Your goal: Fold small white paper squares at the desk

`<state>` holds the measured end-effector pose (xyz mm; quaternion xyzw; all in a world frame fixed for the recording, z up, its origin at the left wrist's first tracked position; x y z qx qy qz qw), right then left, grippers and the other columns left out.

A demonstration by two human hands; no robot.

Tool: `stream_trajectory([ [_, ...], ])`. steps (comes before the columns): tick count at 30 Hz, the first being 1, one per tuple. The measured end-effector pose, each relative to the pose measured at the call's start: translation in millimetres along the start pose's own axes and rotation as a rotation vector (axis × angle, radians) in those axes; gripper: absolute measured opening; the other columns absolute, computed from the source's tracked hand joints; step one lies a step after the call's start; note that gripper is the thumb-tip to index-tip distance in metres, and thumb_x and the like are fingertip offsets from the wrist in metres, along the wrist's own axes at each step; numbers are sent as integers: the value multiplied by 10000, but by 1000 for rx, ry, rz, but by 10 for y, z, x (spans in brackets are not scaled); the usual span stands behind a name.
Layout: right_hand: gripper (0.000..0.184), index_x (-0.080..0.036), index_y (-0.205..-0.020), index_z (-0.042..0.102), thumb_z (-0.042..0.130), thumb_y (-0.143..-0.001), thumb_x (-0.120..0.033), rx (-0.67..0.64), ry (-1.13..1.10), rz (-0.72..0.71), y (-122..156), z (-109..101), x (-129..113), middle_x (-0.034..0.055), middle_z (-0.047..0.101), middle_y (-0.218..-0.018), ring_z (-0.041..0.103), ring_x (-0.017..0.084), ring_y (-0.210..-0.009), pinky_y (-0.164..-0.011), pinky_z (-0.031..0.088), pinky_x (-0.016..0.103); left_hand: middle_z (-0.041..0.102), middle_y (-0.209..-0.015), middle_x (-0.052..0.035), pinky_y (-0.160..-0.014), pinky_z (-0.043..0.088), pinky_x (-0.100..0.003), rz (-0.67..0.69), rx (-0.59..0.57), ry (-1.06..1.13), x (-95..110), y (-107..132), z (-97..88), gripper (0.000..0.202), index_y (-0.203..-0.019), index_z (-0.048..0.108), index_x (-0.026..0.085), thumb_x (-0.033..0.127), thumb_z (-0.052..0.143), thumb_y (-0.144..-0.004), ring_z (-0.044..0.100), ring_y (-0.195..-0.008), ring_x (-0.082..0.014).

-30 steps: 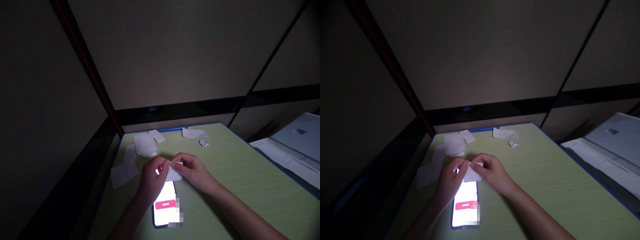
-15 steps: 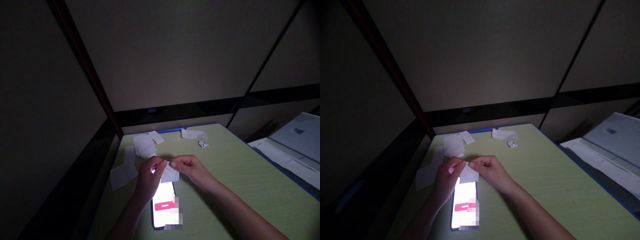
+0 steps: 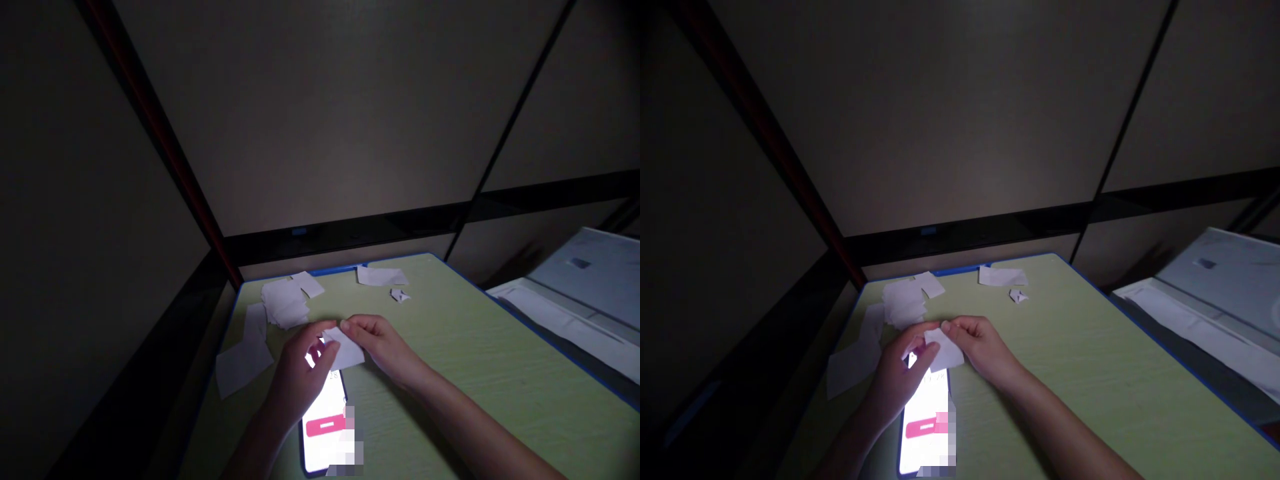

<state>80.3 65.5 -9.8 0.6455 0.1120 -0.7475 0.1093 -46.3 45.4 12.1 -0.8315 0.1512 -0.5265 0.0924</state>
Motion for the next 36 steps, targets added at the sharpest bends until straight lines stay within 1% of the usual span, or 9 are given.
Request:
stream_trajectory([
  [4, 391, -132, -617, 544, 568, -756, -498, -30, -6, -27, 27, 50, -59, -44, 470, -515, 389, 69, -459, -451, 271, 201, 648, -756, -35, -561, 430, -211, 11, 15, 11, 13, -20, -9, 183, -913, 622, 170, 271, 535, -788, 565, -626, -131],
  [8, 367, -125, -681, 558, 587, -744, -485, -139, -5, -6, 58, 157, -69, -34, 509, -558, 434, 76, -490, -473, 310, 202, 572, -584, -1, -504, 388, -197, -22, 84, -4, -17, -32, -62, 206, -730, 590, 155, 296, 473, -823, 530, -550, -118],
  [10, 342, -122, -696, 554, 602, -743, -458, -158, 2, -8, 58, 181, -54, -31, 513, -577, 446, 78, -508, -482, 324, 201, 530, -534, 14, -476, 361, -193, -45, 109, -8, -49, -39, -81, 229, -677, 568, 155, 311, 474, -817, 505, -520, -113],
  [15, 307, -128, -768, 559, 603, -751, -431, -53, 58, -77, 26, 116, -18, -25, 510, -606, 458, 89, -528, -471, 333, 199, 484, -502, 30, -465, 336, -193, -88, 71, -5, -169, -61, -54, 249, -634, 549, 151, 323, 481, -801, 473, -487, -103],
  [18, 321, -128, -665, 546, 595, -757, -432, 17, 134, -107, 13, 63, 4, -35, 465, -550, 428, 85, -498, -446, 304, 196, 463, -479, 38, -470, 324, -195, -103, 33, -35, -236, -64, -8, 292, -584, 508, 158, 337, 466, -811, 471, -478, -100],
  [21, 327, -133, -642, 529, 584, -767, -430, 72, 132, -129, -6, 9, 20, -37, 459, -534, 418, 84, -487, -444, 297, 198, 420, -450, 54, -449, 308, -192, -132, 42, 15, -274, -65, 19, 302, -540, 456, 167, 345, 510, -778, 442, -445, -93],
  [26, 344, -122, -637, 545, 601, -749, -442, 61, 96, -110, -48, -21, 46, -15, 517, -528, 445, 89, -467, -434, 301, 202, 422, -416, 52, -438, 306, -194, -154, 37, 138, -243, -73, 40, 296, -493, 440, 168, 310, 552, -727, 430, -420, -90],
  [33, 331, -104, -652, 641, 604, -756, -415, 14, 50, -133, -58, -7, 25, 7, 566, -532, 473, 101, -470, -452, 324, 214, 464, -391, 29, -403, 305, -203, -207, 2, 263, -215, -82, 58, 340, -476, 460, 160, 384, 552, -715, 411, -361, -84],
  [36, 296, -120, -653, 674, 602, -766, -384, 81, 133, -206, -42, -45, -43, 14, 568, -555, 481, 116, -498, -466, 346, 227, 505, -460, 28, -406, 313, -193, -199, 62, 275, -222, -86, 37, 302, -551, 506, 153, 407, 610, -675, 440, -405, -85],
])
Point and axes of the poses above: each hand's wrist, its own y-axis away from the middle knuckle, its own z-axis out of the palm, x = y × z, the point moved 7 cm from there along -y, towards the middle knuckle
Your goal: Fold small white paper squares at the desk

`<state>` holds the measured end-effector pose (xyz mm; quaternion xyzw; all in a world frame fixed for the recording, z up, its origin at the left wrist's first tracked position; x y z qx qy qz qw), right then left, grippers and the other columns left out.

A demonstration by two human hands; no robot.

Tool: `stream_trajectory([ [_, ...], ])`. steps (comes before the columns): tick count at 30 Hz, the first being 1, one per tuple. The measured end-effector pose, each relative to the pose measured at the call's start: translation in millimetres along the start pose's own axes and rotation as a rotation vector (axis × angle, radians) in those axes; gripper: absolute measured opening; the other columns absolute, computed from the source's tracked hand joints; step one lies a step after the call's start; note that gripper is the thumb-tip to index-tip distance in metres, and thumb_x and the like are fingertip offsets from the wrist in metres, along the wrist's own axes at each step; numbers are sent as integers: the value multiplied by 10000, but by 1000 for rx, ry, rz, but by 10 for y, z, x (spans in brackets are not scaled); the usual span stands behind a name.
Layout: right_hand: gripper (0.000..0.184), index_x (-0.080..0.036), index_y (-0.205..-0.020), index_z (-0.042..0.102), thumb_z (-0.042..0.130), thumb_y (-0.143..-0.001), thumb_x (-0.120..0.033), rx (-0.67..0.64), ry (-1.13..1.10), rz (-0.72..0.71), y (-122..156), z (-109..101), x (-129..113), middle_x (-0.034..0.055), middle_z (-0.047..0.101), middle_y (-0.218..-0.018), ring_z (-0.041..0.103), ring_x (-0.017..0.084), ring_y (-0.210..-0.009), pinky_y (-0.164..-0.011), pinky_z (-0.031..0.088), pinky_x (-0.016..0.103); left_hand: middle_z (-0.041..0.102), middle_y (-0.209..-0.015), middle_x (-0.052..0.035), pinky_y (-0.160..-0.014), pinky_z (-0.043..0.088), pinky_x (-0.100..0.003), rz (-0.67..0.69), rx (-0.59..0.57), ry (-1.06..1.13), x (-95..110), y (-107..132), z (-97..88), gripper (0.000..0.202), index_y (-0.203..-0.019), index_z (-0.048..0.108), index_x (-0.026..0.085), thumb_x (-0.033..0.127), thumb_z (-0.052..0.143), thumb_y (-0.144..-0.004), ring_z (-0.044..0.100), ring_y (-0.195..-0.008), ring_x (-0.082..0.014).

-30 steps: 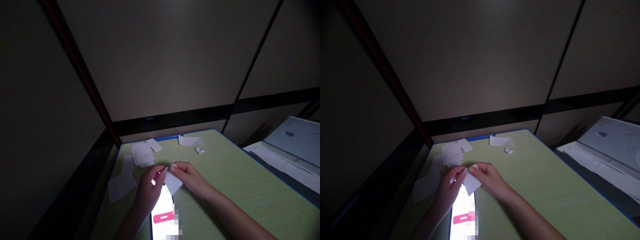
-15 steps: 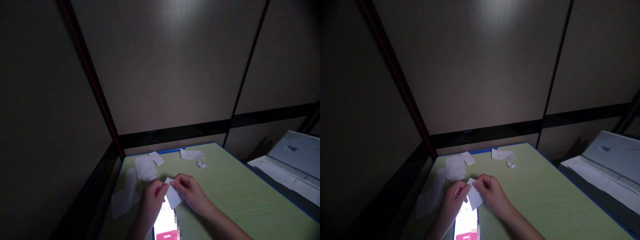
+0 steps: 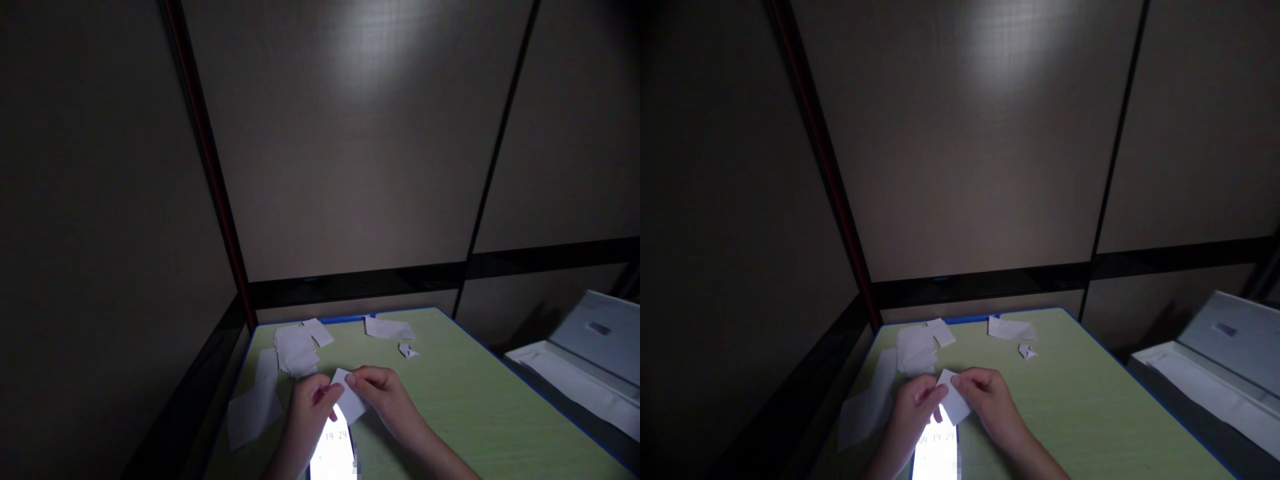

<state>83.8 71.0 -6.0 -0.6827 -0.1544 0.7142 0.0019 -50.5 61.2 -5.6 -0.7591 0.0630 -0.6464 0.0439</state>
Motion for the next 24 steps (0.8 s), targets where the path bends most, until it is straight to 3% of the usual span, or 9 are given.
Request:
stream_trajectory([
  [3, 216, -156, -745, 709, 595, -783, -336, 132, 140, -165, 31, -99, -164, 43, 601, -671, 534, 158, -623, -548, 403, 256, 527, -535, 36, -406, 310, -180, 29, 106, 37, -3, -2, -62, 326, -655, 533, 160, 464, 649, -635, 454, -444, -80],
  [5, 172, -189, -830, 714, 583, -799, -297, 166, 222, -278, 69, -119, -275, 61, 621, -759, 560, 185, -723, -621, 436, 281, 468, -474, 55, -364, 260, -177, -32, 111, 67, -60, -4, -59, 407, -608, 503, 161, 549, 624, -623, 391, -381, -61],
  [7, 169, -230, -912, 703, 567, -812, -252, 138, 301, -380, 108, -85, -356, 71, 633, -843, 568, 201, -809, -689, 454, 310, 410, -405, 59, -330, 205, -183, -157, 37, 111, -153, 3, 5, 507, -541, 472, 159, 653, 529, -637, 340, -319, -50],
  [10, 232, -296, -981, 680, 554, -814, -196, 52, 452, -525, 172, 28, -411, 69, 631, -984, 545, 225, -951, -799, 441, 371, 466, -404, 12, -319, 204, -190, -320, -114, 204, -242, 50, 130, 646, -550, 518, 131, 734, 331, -688, 404, -296, -71],
  [13, 284, -339, -1004, 664, 539, -812, -170, 15, 545, -600, 222, 102, -387, 47, 577, -1155, 468, 248, -1107, -910, 380, 435, 582, -554, -14, -342, 250, -176, -268, -115, 253, -157, 61, 115, 525, -762, 576, 114, 629, 502, -687, 487, -363, -78],
  [17, 429, -308, -1242, 485, 498, -832, -183, 126, 456, -474, 199, 1, -278, 61, 406, -1354, 357, 254, -1230, -994, 298, 475, 574, -578, -2, -378, 295, -173, -153, -185, 270, -8, 62, 121, 348, -758, 572, 107, 454, 572, -729, 498, -400, -72],
  [19, 490, -256, -1312, 382, 499, -837, -230, 204, 308, -363, 169, -91, -227, 102, 415, -1341, 421, 249, -1179, -970, 340, 458, 575, -576, -5, -390, 301, -175, -124, -154, 254, 14, 51, 91, 309, -735, 569, 105, 413, 550, -757, 494, -404, -69],
  [21, 434, -207, -1273, 429, 488, -850, -285, 193, 170, -225, 126, -111, -176, 120, 556, -1178, 543, 232, -1017, -880, 426, 411, 588, -595, -15, -389, 296, -177, -101, -124, 219, 16, 38, 69, 303, -742, 569, 103, 402, 535, -771, 498, -406, -72],
  [24, 257, -154, -991, 624, 506, -840, -327, 94, 150, -158, 95, -30, -221, 90, 648, -928, 585, 211, -861, -782, 456, 340, 568, -567, -6, -370, 275, -177, -81, -76, 169, 12, 26, 45, 320, -754, 570, 100, 417, 532, -766, 496, -388, -79],
])
Point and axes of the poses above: each hand's wrist, its own y-axis away from the middle knuckle, its own z-axis out of the palm, x = y × z, the point moved 7 cm from there along -y, towards the middle knuckle
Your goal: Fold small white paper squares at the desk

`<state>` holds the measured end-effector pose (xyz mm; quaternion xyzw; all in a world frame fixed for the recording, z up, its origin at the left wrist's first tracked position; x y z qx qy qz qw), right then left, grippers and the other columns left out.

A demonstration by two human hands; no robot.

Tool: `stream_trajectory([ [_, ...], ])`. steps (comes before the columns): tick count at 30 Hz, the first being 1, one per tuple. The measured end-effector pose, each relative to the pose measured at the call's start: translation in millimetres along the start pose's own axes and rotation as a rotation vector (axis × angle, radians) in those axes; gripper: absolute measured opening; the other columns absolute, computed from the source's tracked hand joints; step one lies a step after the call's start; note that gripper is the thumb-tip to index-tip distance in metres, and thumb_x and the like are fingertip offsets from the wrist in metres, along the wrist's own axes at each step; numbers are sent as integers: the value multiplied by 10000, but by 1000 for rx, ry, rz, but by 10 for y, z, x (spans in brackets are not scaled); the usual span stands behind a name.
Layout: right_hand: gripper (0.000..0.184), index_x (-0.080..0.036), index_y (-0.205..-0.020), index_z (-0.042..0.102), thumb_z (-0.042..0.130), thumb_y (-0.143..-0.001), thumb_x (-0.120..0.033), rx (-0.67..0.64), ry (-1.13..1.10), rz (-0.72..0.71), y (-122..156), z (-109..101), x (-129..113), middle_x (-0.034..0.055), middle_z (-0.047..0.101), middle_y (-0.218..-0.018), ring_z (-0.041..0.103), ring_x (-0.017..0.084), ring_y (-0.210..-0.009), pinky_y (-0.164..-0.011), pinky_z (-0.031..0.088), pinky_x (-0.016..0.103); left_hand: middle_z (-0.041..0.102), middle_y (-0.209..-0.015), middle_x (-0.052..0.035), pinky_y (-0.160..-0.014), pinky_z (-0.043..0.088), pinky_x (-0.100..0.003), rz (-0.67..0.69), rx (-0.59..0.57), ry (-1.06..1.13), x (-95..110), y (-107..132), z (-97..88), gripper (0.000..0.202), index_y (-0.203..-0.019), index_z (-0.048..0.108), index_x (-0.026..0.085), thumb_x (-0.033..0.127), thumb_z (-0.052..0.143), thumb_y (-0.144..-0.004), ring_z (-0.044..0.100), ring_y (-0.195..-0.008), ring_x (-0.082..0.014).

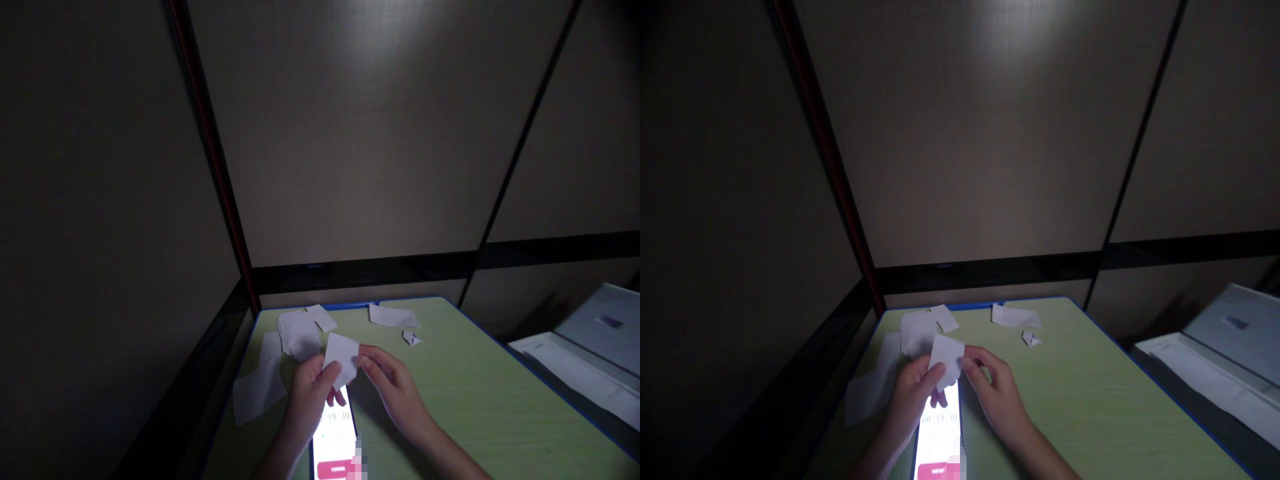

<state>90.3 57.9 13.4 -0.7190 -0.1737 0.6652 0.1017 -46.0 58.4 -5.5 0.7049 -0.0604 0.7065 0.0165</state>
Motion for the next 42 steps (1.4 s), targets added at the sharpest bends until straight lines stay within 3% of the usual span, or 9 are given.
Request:
stream_trajectory([
  [4, 205, -144, -747, 621, 580, -788, -340, -28, 46, 17, 5, 57, -23, 24, 594, -662, 549, 168, -663, -621, 432, 274, 550, -542, 12, -354, 273, -174, -3, 46, -39, 5, 17, -2, 302, -783, 567, 110, 408, 523, -766, 473, -370, -77],
  [8, 267, -154, -680, 558, 535, -813, -385, 11, -47, 93, 10, 40, 93, -11, 512, -582, 476, 125, -542, -491, 365, 229, 579, -569, -5, -366, 314, -180, -14, -18, -52, 8, 52, 92, 241, -764, 559, 119, 358, 520, -764, 479, -406, -89],
  [12, 315, -151, -653, 568, 508, -820, -411, 31, -41, 118, -1, -2, 111, -19, 468, -542, 428, 113, -508, -460, 326, 219, 545, -571, 2, -410, 339, -185, 34, -26, -105, 30, 70, 125, 240, -698, 552, 130, 357, 521, -768, 502, -488, -108],
  [16, 323, -143, -639, 579, 511, -820, -402, -18, 14, 107, 18, 42, 79, -20, 461, -538, 407, 107, -504, -456, 303, 219, 551, -644, -4, -513, 377, -194, 136, 67, -152, 60, 59, 41, 219, -761, 574, 130, 338, 509, -786, 503, -594, -119],
  [22, 365, -158, -593, 516, 468, -842, -421, -20, -1, 106, 50, 84, 109, -38, 416, -516, 393, 103, -489, -448, 296, 217, 506, -597, 12, -532, 359, -193, 178, 121, -209, 34, 47, -19, 232, -680, 541, 138, 337, 507, -794, 472, -582, -113],
  [29, 177, -153, -827, 588, 572, -788, -325, 36, 94, 38, 39, 48, 68, -3, 518, -648, 455, 126, -577, -518, 362, 229, 428, -561, 32, -498, 317, -184, 184, 201, -233, 109, 72, -85, 253, -624, 484, 150, 338, 506, -793, 417, -549, -99],
  [42, 156, -157, -865, 623, 550, -807, -282, 90, 171, -58, 73, 25, -34, 38, 576, -707, 513, 155, -627, -539, 404, 257, 444, -549, 32, -493, 324, -182, 255, 212, -316, 124, 102, -89, 266, -604, 483, 156, 323, 478, -811, 424, -538, -97],
])
Point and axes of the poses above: each hand's wrist, its own y-axis away from the middle knuckle, its own z-axis out of the palm, x = y × z, the point moved 7 cm from there along -y, towards the middle knuckle
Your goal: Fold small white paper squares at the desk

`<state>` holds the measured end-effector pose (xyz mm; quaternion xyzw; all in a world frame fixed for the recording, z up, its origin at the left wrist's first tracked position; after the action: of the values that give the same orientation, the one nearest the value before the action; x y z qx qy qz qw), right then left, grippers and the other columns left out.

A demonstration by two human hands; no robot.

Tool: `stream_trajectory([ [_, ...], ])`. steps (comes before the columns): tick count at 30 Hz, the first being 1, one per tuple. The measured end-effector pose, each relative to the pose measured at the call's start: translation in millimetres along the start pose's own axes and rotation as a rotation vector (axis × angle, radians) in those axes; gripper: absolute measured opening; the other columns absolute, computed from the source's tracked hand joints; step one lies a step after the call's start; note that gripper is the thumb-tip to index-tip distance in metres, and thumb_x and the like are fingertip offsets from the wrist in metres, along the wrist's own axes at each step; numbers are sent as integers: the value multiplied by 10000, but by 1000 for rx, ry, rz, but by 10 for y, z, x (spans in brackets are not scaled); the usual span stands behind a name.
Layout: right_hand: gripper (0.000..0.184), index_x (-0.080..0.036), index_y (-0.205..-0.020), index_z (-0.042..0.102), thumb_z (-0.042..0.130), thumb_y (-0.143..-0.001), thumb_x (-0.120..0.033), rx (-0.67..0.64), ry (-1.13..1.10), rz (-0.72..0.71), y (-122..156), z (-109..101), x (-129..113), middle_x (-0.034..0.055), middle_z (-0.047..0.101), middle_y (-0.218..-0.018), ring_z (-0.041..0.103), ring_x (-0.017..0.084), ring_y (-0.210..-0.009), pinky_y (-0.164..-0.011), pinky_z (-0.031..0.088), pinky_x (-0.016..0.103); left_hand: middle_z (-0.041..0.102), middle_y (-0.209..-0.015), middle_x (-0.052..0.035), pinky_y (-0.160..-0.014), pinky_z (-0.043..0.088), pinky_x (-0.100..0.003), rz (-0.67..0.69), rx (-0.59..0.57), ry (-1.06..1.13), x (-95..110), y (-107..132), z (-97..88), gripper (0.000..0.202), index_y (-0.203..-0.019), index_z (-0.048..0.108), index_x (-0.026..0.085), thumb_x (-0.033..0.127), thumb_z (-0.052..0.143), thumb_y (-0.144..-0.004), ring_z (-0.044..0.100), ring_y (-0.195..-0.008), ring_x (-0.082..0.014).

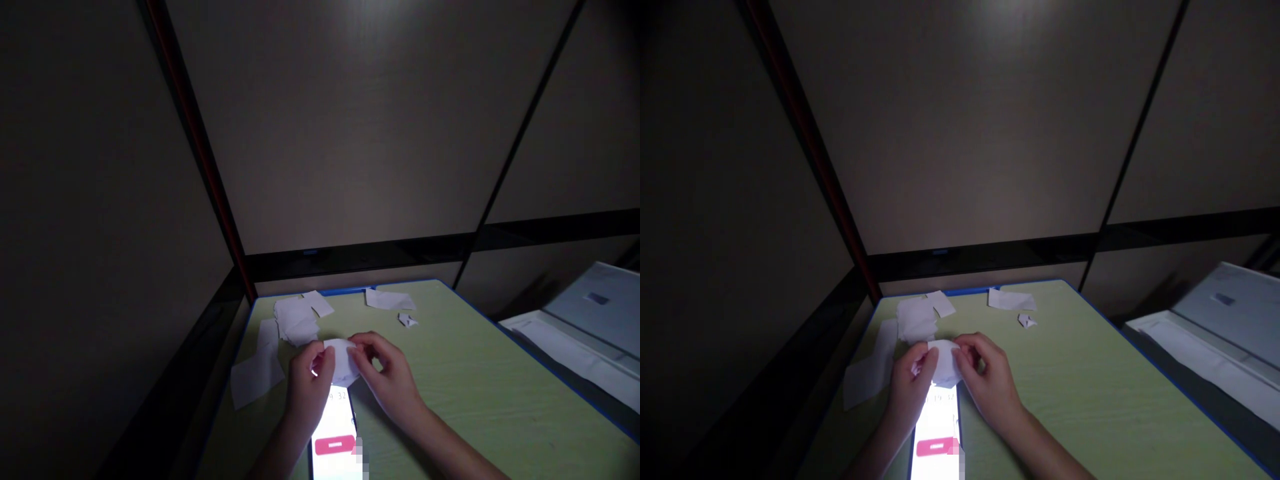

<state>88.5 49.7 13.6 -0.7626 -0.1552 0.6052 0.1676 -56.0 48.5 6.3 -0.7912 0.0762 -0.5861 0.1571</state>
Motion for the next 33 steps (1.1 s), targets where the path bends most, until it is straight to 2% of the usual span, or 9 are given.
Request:
stream_trajectory([
  [3, 176, -161, -897, 653, 539, -818, -269, -6, 50, -44, -2, -13, -53, 40, 576, -698, 513, 154, -621, -529, 397, 258, 506, -570, 16, -508, 349, -185, 4, -6, -8, -8, 1, 14, 244, -651, 546, 149, 322, 483, -811, 462, -554, -108],
  [7, 208, -179, -954, 671, 526, -827, -258, -23, 87, -113, 1, -13, -115, 54, 602, -727, 529, 163, -649, -553, 418, 271, 652, -742, -40, -596, 416, -205, 2, 17, 1, -7, -5, 2, 234, -847, 644, 145, 317, 490, -806, 557, -663, -149],
  [15, 229, -193, -1013, 650, 524, -825, -228, -84, 111, -151, 34, 10, -177, 50, 600, -753, 532, 163, -664, -582, 431, 279, 677, -803, -44, -630, 437, -208, 0, 16, -16, 18, -21, -17, 234, -903, 653, 151, 297, 497, -808, 591, -700, -151],
  [18, 201, -181, -967, 657, 538, -813, -235, -59, 69, -81, 12, -13, -121, 47, 598, -745, 526, 160, -658, -566, 417, 270, 654, -728, -22, -573, 417, -194, -36, 16, 30, -12, -32, -16, 198, -838, 638, 148, 302, 523, -793, 571, -642, -134],
  [22, 181, -160, -887, 659, 565, -788, -280, -17, -35, 76, -23, -34, 23, 47, 613, -745, 523, 156, -644, -556, 408, 263, 551, -575, 19, -492, 363, -180, -75, -30, 65, -23, -47, -6, 208, -708, 592, 141, 320, 526, -790, 487, -524, -99],
  [27, 221, -142, -813, 638, 612, -739, -349, -15, -177, 204, -22, -2, 135, 7, 557, -630, 475, 130, -571, -497, 366, 236, 506, -549, 33, -491, 366, -183, -99, -53, 123, -5, -49, -3, 184, -769, 601, 136, 296, 512, -785, 472, -509, -97],
  [33, 234, -149, -821, 604, 640, -720, -357, -52, -374, 276, -35, 60, 208, -24, 497, -607, 443, 102, -543, -475, 340, 213, 504, -551, 33, -439, 355, -174, -150, -53, 213, -73, -55, 24, 180, -840, 609, 126, 223, 493, -743, 469, -488, -96],
])
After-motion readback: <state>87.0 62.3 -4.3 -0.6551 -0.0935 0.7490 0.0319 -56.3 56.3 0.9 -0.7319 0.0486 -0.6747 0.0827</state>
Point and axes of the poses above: each hand's wrist, its own y-axis away from the middle knuckle, its own z-axis out of the palm, x = y × z, the point moved 7 cm from there along -y, towards the middle knuckle
